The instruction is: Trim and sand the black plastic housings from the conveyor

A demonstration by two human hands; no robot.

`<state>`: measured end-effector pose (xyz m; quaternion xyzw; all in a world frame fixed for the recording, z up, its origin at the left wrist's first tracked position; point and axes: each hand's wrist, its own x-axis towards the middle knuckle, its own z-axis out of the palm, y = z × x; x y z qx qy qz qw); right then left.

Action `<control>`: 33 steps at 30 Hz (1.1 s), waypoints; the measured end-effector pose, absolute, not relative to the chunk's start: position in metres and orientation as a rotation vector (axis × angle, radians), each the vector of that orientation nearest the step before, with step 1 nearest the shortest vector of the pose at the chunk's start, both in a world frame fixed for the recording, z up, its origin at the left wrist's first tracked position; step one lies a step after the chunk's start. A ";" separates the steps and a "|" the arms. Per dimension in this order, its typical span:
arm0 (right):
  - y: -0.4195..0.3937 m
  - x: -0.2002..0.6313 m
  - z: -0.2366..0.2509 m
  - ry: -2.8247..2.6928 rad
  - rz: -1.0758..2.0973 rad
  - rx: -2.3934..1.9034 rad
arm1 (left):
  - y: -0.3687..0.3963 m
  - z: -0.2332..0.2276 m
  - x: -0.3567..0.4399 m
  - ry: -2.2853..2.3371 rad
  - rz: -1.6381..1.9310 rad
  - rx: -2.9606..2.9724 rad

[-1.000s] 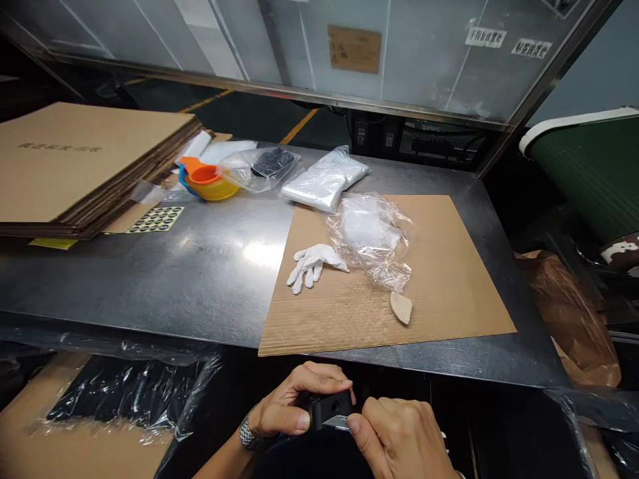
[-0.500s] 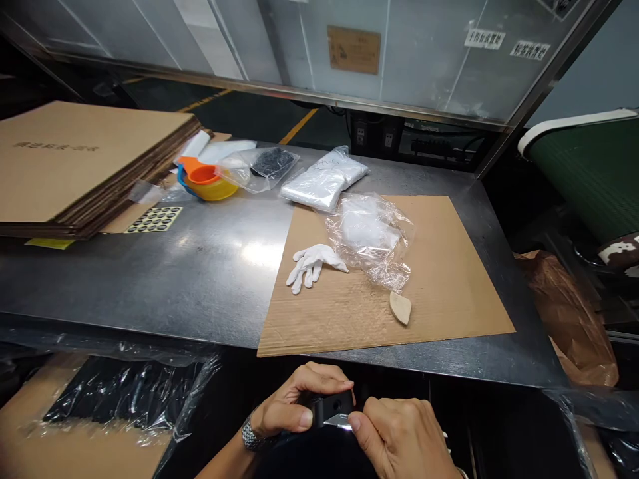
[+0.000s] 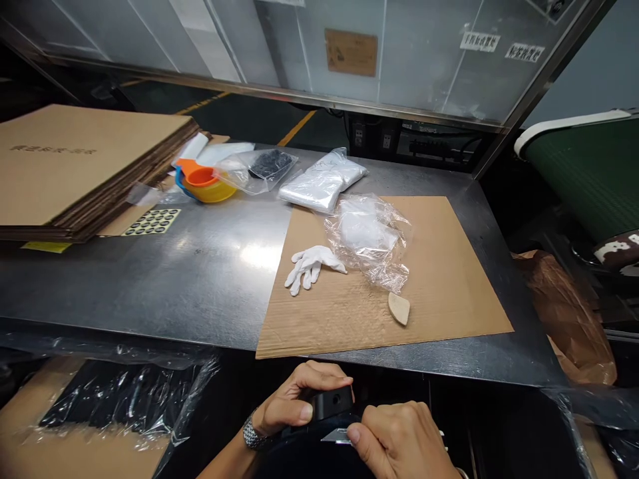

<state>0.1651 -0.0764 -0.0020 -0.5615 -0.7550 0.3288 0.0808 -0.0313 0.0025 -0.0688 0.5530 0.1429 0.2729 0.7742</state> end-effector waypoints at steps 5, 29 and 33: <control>-0.076 0.167 0.001 -2.117 1.077 -1.645 | 0.001 -0.069 -0.030 0.326 0.602 1.154; -0.068 0.169 -0.017 -1.505 1.132 -1.663 | -0.029 -0.061 -0.001 0.446 0.623 0.241; -0.068 0.169 -0.017 -1.489 1.147 -1.659 | -0.028 -0.061 -0.002 0.433 0.607 0.226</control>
